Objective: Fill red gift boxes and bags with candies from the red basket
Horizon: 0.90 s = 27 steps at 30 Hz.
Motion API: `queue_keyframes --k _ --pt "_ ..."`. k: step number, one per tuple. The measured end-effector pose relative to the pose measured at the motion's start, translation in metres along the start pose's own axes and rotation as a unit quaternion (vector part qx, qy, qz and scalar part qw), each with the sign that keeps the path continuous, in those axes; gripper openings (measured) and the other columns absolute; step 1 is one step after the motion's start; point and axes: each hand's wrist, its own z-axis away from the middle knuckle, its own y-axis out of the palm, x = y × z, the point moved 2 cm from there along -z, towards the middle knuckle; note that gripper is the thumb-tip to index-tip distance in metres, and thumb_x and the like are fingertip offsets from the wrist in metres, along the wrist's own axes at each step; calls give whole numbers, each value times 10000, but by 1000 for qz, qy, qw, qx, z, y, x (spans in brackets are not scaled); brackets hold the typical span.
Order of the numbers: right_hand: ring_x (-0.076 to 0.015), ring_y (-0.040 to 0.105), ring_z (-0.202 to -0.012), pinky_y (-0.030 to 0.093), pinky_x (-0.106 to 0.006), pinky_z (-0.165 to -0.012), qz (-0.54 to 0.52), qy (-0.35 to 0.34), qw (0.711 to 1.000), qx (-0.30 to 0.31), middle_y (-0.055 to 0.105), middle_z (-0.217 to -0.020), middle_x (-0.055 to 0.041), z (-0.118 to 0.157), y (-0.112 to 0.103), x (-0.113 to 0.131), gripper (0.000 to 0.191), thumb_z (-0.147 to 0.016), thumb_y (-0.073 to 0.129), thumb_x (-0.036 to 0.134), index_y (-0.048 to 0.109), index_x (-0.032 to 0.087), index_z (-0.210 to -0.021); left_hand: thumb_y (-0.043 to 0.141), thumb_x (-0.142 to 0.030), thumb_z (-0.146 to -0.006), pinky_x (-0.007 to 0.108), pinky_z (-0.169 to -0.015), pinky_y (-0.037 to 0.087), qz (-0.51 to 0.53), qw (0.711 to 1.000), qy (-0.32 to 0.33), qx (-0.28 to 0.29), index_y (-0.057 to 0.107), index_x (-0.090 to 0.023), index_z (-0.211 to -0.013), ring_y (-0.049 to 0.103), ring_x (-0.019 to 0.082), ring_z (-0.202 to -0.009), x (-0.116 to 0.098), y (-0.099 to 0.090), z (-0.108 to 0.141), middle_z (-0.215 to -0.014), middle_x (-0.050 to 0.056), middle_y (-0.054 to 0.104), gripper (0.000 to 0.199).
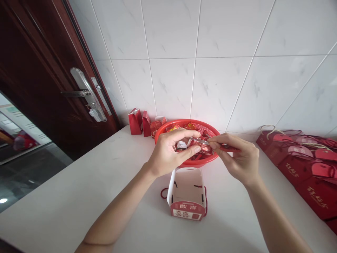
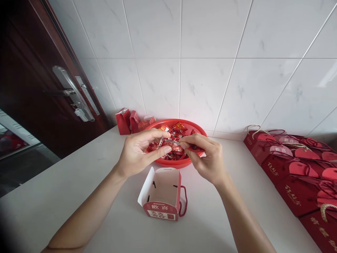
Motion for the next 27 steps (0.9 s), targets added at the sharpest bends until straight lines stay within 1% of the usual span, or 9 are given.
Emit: queue_keyframes --k 8,13,18,22,24,27 --pt "-143 687 -671 593 -253 -606 -20 35 999 -9 744 -767 16 -1 -1 1 144 -880 689 135 769 252 -902 794 -250 -847 323 -835 618 -23 1000 20 -7 763 -184 -1079 738 208 -945 1 0 -1 -1044 69 780 244" --pt "-159 724 -718 609 -255 -636 -79 78 993 -35 772 -804 1 -2 0 1 95 -871 737 180 792 255 -891 798 -250 -845 308 -828 615 -32 999 31 -21 764 -191 -1080 734 201 -958 0 0 -1 -1045 60 782 245" --pt "-159 736 -741 616 -253 -655 -118 102 987 -43 785 -836 8 -3 1 1 108 -872 753 200 810 287 -900 799 -236 -844 310 -826 613 -35 998 47 -27 765 -194 -1076 733 196 -939 -1 0 -1 -1027 56 780 238" --pt "-184 758 -808 641 -288 -701 -128 121 982 -61 800 -954 -1 -3 1 1 150 -855 773 220 813 309 -968 800 -235 -841 315 -819 618 -28 997 53 -41 764 -199 -1082 737 200 -938 0 0 -1 -1035 61 781 246" --pt "-179 752 -748 644 -300 -686 -134 135 980 -65 800 -929 -5 -3 0 1 169 -848 782 243 808 305 -1002 799 -231 -842 316 -833 619 -22 997 54 -45 763 -199 -1087 739 201 -951 1 -1 -1 -1051 64 781 250" --pt "-164 713 -608 631 -304 -620 -146 171 973 -57 773 -767 2 -3 0 0 183 -843 791 291 799 278 -1026 794 -225 -845 326 -884 616 -15 997 56 -48 761 -201 -1096 738 202 -983 3 -1 -2 -1069 62 779 254"
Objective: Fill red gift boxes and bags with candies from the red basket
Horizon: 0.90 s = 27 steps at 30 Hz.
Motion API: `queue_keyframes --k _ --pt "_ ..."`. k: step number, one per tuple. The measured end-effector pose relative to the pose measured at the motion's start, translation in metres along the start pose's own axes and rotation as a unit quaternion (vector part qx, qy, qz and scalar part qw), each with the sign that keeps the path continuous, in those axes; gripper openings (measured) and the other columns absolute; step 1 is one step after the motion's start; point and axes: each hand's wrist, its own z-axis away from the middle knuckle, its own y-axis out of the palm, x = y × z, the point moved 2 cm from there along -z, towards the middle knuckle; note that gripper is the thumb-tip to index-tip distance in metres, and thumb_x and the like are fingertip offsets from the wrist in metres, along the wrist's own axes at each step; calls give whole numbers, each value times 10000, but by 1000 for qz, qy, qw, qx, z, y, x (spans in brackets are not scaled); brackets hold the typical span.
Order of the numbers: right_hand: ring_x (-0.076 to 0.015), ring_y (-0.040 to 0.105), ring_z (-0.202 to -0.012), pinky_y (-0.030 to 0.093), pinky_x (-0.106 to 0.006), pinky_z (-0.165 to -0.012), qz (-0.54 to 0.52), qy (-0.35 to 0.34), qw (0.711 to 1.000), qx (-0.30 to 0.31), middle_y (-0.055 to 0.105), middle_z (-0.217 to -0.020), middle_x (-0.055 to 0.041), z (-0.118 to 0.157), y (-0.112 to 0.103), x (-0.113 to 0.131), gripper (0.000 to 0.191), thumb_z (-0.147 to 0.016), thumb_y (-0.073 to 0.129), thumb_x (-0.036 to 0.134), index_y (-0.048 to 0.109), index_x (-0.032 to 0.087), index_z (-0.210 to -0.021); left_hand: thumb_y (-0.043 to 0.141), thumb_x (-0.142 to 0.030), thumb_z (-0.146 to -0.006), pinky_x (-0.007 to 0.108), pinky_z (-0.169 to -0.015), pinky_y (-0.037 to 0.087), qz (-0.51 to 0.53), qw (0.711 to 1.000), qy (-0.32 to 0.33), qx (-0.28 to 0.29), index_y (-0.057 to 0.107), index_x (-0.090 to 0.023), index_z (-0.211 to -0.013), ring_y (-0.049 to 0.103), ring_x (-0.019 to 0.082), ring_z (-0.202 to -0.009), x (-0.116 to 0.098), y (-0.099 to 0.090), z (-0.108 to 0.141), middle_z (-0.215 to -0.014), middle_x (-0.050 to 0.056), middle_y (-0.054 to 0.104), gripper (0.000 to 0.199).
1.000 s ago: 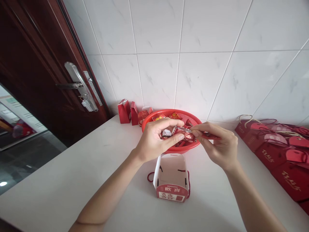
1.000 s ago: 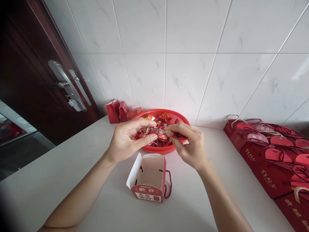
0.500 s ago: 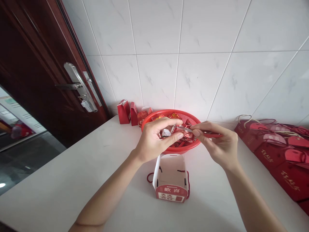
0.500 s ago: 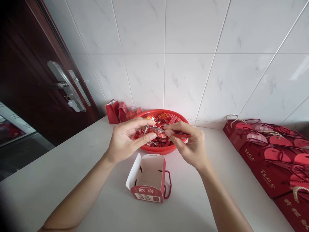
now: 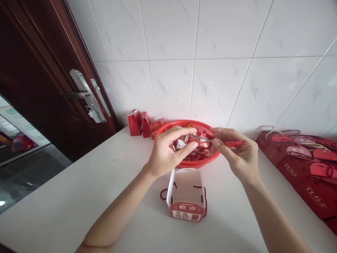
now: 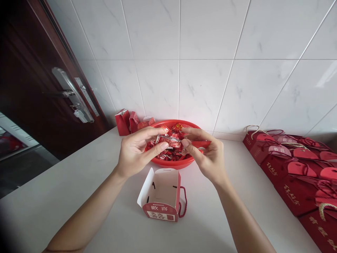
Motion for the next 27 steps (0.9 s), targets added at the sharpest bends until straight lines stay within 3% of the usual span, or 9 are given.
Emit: queue_keyframes --k 5,13,27 --pt "-172 698 -583 618 -318 -637 -52 49 997 26 721 -621 4 -2 -1 -5 149 -868 772 355 802 252 -970 786 -229 -854 334 -905 614 3 1000 -12 -1 755 -202 -1105 732 206 -1008 0 -1 0 -1078 64 775 255" --pt "-191 693 -609 575 -300 -578 -82 116 989 30 711 -647 -34 -2 1 -3 238 -843 790 430 765 199 -793 772 -268 -868 334 -852 611 -2 1000 -22 12 768 -208 -1066 728 210 -974 1 1 0 -1041 67 777 208" --pt "-198 696 -583 581 -290 -536 -35 114 993 14 708 -626 -37 -3 1 4 288 -819 803 466 748 189 -763 767 -247 -871 330 -821 591 -3 999 -20 25 770 -215 -1046 718 195 -935 1 1 -1 -1013 58 776 178"
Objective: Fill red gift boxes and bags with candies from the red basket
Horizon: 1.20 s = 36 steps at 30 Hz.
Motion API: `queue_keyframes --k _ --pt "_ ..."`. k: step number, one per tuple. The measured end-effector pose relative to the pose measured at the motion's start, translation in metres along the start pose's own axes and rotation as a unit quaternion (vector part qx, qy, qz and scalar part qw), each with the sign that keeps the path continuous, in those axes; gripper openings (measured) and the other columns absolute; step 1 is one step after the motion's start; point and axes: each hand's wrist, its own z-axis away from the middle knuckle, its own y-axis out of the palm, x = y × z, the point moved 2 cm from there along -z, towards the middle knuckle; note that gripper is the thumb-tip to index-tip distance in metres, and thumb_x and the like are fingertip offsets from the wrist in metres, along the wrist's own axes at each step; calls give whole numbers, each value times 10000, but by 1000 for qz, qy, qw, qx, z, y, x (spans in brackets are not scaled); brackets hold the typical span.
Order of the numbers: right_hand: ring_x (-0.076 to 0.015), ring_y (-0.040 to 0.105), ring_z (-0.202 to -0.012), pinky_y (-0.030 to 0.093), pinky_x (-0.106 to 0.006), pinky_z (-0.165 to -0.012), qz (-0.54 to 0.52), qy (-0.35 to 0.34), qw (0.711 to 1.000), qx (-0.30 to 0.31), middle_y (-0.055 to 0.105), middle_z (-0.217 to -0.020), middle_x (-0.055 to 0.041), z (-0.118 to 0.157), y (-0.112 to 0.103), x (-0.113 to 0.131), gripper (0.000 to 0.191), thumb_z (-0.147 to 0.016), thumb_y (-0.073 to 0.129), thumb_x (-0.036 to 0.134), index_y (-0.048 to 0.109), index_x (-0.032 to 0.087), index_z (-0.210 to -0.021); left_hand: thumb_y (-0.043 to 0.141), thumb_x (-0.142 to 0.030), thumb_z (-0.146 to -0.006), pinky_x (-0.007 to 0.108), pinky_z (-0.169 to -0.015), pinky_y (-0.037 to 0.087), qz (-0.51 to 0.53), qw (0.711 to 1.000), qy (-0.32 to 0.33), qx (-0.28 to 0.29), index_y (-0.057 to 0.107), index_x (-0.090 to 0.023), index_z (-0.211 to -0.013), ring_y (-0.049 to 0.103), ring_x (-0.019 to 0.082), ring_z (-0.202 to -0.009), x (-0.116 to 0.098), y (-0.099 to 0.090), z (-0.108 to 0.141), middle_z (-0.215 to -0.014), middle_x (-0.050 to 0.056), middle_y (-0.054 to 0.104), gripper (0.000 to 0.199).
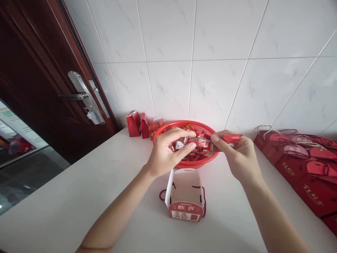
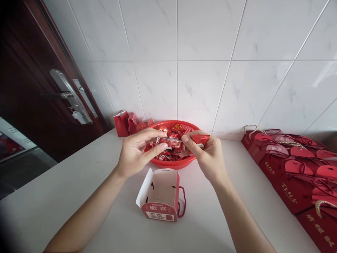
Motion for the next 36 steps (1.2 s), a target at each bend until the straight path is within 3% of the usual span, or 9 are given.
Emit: queue_keyframes --k 12,19,26,33,36 --pt "-200 694 -624 596 -326 -619 -44 18 998 29 696 -640 -36 0 -1 -5 298 -862 762 463 726 200 -727 785 -280 -852 316 -789 613 23 999 -36 -2 773 -204 -1035 732 204 -912 -1 1 1 -1003 67 777 199" --pt "-188 683 -589 566 -288 -535 -12 26 1000 -11 719 -699 -43 2 3 3 305 -731 867 468 744 189 -719 769 -259 -859 314 -781 612 11 999 -35 0 761 -200 -1009 728 201 -914 -1 1 2 -999 65 777 161" --pt "-157 620 -509 545 -302 -548 -77 105 989 65 675 -606 -17 -2 4 -2 321 -657 904 437 733 175 -727 764 -219 -857 309 -799 612 9 1000 -14 5 769 -206 -926 718 180 -865 -1 2 1 -921 48 769 70" --pt "-144 619 -519 539 -282 -568 -100 94 988 72 657 -568 2 0 3 -7 280 -661 921 380 738 182 -737 772 -229 -842 288 -744 614 49 998 -33 -1 760 -192 -900 714 178 -840 -2 2 1 -893 51 755 71" --pt "-134 604 -511 535 -275 -535 -110 91 988 66 682 -629 -6 0 3 -9 282 -618 948 347 751 184 -737 760 -254 -863 278 -733 634 90 993 -70 -6 739 -203 -993 731 168 -816 -1 2 2 -905 39 756 141"
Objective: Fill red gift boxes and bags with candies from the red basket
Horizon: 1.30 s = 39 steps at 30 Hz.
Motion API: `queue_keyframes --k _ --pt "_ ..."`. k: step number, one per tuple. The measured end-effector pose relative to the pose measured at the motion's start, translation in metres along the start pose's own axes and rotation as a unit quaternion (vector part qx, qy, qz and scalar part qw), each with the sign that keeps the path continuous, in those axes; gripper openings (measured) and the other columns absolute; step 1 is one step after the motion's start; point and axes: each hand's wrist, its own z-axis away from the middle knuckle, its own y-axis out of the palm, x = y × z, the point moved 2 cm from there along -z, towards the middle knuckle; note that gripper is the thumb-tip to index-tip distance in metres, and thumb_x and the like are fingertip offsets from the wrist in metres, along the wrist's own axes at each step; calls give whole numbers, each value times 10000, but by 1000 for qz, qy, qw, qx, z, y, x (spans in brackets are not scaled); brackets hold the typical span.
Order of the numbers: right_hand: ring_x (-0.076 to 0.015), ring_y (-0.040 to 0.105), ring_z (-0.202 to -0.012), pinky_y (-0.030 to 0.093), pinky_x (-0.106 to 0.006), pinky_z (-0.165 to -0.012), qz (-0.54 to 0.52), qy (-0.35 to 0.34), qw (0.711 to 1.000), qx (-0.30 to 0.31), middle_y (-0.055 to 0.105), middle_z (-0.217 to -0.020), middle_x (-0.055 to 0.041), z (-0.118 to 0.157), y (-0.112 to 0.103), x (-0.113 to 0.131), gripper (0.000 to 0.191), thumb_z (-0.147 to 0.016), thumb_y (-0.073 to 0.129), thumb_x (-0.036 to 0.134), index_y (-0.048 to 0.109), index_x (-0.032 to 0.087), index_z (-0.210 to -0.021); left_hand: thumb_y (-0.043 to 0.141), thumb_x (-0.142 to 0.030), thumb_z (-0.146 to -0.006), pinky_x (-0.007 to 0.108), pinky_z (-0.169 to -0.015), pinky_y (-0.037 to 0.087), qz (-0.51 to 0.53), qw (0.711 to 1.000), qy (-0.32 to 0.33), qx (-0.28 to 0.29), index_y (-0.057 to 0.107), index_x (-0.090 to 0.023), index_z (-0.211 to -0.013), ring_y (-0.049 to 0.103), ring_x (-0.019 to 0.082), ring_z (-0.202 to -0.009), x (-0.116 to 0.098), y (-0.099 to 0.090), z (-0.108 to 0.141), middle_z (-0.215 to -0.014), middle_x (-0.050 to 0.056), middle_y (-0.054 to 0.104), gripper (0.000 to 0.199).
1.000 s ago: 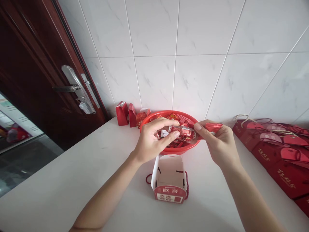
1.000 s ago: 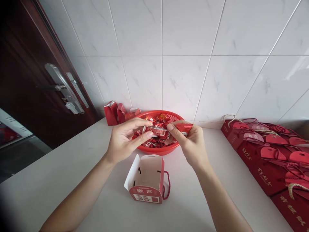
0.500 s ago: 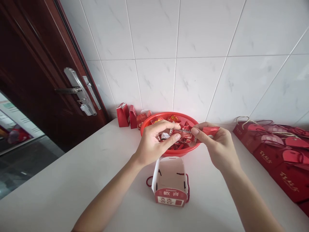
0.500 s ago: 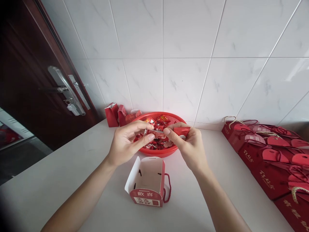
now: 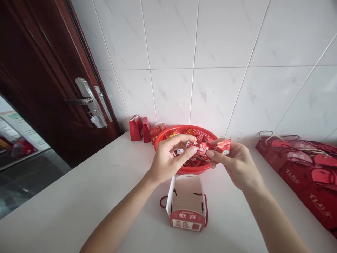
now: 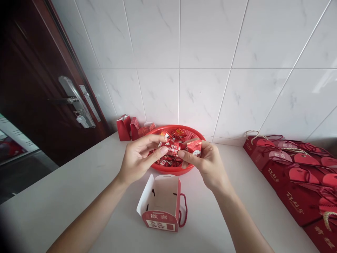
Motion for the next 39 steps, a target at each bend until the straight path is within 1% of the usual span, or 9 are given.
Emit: queue_keyframes --k 13,18,21,24,27,29,31,36,39 --pt "-91 530 -432 458 -236 -447 -56 23 998 7 638 -567 15 -4 5 3 317 -554 963 359 738 179 -686 799 -298 -830 274 -752 623 50 995 -83 -5 715 -214 -1134 723 164 -789 0 -2 -2 -824 3 712 326" --pt "-131 611 -481 533 -262 -477 61 -103 988 -99 695 -651 -1 4 4 2 207 -698 888 310 743 200 -796 809 -336 -814 297 -792 622 51 988 -141 -21 683 -195 -1136 737 186 -838 4 0 -3 -883 23 733 373" --pt "-161 700 -668 590 -266 -578 227 -274 924 -140 738 -818 -23 14 8 5 80 -829 754 165 725 225 -873 794 -373 -825 297 -761 626 100 978 -183 -1 668 -184 -1068 745 183 -783 6 2 -5 -840 19 735 333" --pt "-166 714 -798 588 -252 -610 372 -418 823 -102 727 -947 -44 19 15 4 249 -855 617 17 701 239 -931 759 -405 -856 307 -766 635 166 966 -194 29 682 -174 -1076 760 201 -817 5 4 -6 -892 44 763 328" --pt "-141 683 -713 554 -243 -553 452 -482 747 -80 708 -967 -51 19 17 1 331 -839 549 -45 674 242 -945 785 -380 -840 306 -774 640 162 971 -178 1 706 -178 -1104 763 212 -856 4 3 -5 -930 46 776 341" --pt "-129 660 -667 544 -249 -543 472 -495 726 -78 701 -974 -50 19 17 0 339 -832 538 -50 670 245 -933 789 -370 -839 316 -804 642 144 975 -169 -11 723 -178 -1120 760 224 -907 5 2 -3 -989 58 783 347" --pt "-118 648 -642 538 -248 -529 458 -484 743 -66 694 -995 -49 19 17 2 325 -830 545 -37 680 243 -925 770 -372 -858 328 -846 640 131 978 -165 -11 732 -177 -1142 754 232 -962 6 2 -2 -1049 70 784 346" --pt "-100 627 -619 518 -229 -482 278 -311 909 -33 670 -1047 -45 17 12 8 165 -844 666 111 698 234 -950 755 -356 -871 339 -826 652 105 984 -137 -36 749 -172 -1093 759 219 -913 7 0 -3 -1023 67 790 288" --pt "-109 619 -612 524 -241 -524 163 -184 968 -55 701 -943 -27 13 8 9 172 -801 794 247 701 229 -944 754 -348 -868 341 -817 656 97 987 -118 -59 730 -159 -1104 755 223 -929 6 0 -4 -1031 79 786 303"
